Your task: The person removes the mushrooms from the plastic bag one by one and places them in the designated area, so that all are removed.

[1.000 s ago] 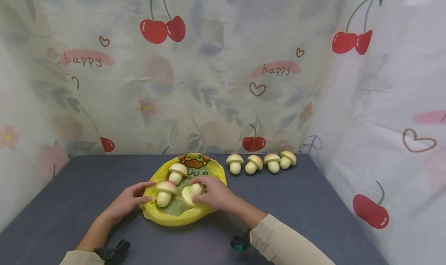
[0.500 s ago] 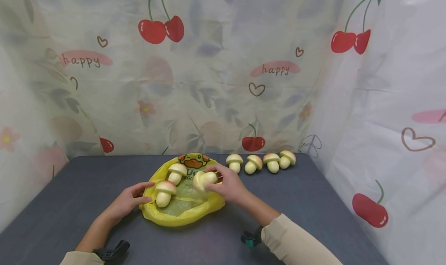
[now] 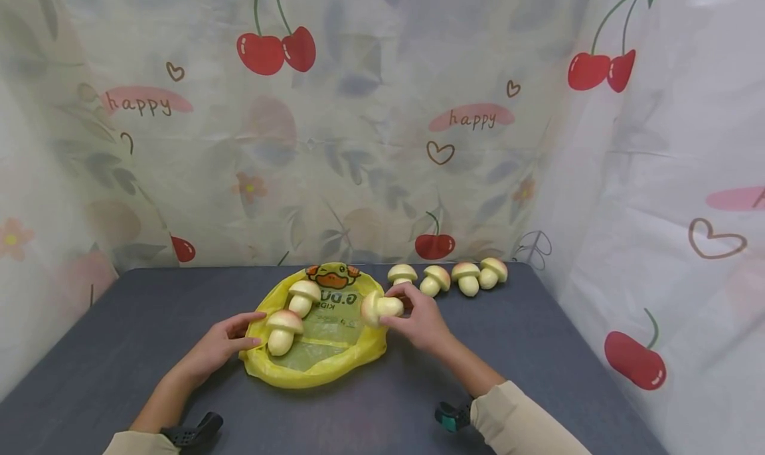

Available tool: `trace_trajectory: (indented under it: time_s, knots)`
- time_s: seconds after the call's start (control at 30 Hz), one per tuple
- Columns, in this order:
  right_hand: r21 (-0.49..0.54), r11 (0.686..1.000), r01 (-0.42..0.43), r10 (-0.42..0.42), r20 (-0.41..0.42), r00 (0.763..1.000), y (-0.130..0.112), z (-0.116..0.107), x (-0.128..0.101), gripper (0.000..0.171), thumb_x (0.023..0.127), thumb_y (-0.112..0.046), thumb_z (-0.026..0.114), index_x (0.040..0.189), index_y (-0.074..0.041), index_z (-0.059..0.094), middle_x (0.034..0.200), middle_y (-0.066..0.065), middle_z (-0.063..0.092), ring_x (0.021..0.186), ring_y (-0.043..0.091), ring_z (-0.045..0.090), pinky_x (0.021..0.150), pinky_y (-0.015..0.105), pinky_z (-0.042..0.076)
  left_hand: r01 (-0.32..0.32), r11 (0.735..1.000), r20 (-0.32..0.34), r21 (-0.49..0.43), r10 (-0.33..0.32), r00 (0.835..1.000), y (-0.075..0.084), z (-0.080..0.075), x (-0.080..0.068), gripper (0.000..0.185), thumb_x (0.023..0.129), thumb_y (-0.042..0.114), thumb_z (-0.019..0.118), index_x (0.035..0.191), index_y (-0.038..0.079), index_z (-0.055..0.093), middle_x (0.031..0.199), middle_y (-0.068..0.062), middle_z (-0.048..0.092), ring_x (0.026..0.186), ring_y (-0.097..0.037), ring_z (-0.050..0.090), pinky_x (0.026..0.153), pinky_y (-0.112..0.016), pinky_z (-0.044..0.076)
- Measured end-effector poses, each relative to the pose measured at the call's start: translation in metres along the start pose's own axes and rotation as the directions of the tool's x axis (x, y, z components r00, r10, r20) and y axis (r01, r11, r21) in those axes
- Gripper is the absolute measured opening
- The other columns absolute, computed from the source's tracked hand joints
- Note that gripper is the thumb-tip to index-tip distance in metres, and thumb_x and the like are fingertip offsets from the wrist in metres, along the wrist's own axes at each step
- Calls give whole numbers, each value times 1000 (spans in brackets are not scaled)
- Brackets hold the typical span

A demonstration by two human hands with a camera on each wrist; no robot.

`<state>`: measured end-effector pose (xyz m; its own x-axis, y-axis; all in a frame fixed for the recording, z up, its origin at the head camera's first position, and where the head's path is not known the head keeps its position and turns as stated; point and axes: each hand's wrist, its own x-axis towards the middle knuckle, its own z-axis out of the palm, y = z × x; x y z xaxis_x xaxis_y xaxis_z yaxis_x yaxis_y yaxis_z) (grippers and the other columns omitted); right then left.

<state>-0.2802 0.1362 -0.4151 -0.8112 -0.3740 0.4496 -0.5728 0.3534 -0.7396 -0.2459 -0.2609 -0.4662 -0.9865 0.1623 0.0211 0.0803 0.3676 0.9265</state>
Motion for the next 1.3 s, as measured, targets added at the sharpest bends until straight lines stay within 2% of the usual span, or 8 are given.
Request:
trace_trajectory:
  time_s: [0.2, 0.33, 0.5, 0.6, 0.93, 1.2, 1.3]
  knots:
    - [-21, 999, -36, 35, -19, 999, -27, -12, -10, 37, 79, 2, 78, 111, 7, 60, 107, 21, 64, 93, 35, 62, 80, 46, 51, -9, 1000, -5, 14, 9, 1000, 3, 0, -3, 57, 92, 19, 68, 142, 2, 48, 140, -23, 47, 116, -31, 50, 86, -39, 45]
    - [-5, 997, -72, 72, -45, 996, -1, -13, -10, 39, 80, -2, 78, 114, 4, 61, 110, 18, 64, 96, 34, 62, 80, 47, 51, -11, 1000, -7, 19, 12, 1000, 3, 0, -3, 57, 92, 20, 68, 142, 2, 48, 140, -23, 47, 119, -33, 50, 88, -41, 45]
    - [-24, 991, -132, 129, -77, 989, 27, -16, -11, 39, 80, -10, 81, 114, -4, 63, 111, 11, 66, 99, 27, 63, 81, 37, 51, -9, 1000, -9, 17, 9, 1000, 3, 1, -3, 57, 92, 20, 69, 142, 3, 48, 140, -23, 47, 119, -33, 50, 89, -41, 45]
    - [-40, 987, -157, 153, -88, 984, 34, -19, -12, 38, 79, -12, 82, 112, -7, 63, 109, 9, 66, 99, 26, 63, 81, 35, 51, -4, 1000, -11, 19, 5, 1000, 2, 1, -3, 56, 93, 19, 68, 142, 3, 48, 140, -23, 47, 119, -32, 50, 89, -41, 45]
    - [-116, 957, -268, 258, -91, 962, 56, -25, -16, 35, 80, -19, 82, 108, -11, 63, 110, 8, 67, 99, 28, 64, 83, 43, 48, 16, 1000, 2, -8, -16, 1000, 3, 1, -2, 56, 93, 20, 68, 142, 3, 48, 144, -23, 43, 124, -34, 46, 93, -44, 43]
    - [-117, 935, -334, 323, -101, 941, 63, -30, -15, 35, 82, -20, 80, 110, -9, 62, 114, 13, 67, 106, 32, 62, 84, 43, 46, 6, 1000, -7, 15, -6, 1000, 1, 1, -1, 56, 91, 22, 70, 142, 6, 50, 144, -21, 44, 127, -34, 44, 97, -45, 41]
    - [-125, 934, -335, 324, -97, 941, 63, -31, -15, 35, 83, -22, 79, 110, -8, 62, 114, 14, 67, 107, 33, 61, 84, 43, 46, 6, 1000, -13, 14, -6, 1000, 0, 1, 0, 56, 91, 23, 70, 141, 7, 51, 144, -20, 44, 128, -35, 44, 98, -47, 40]
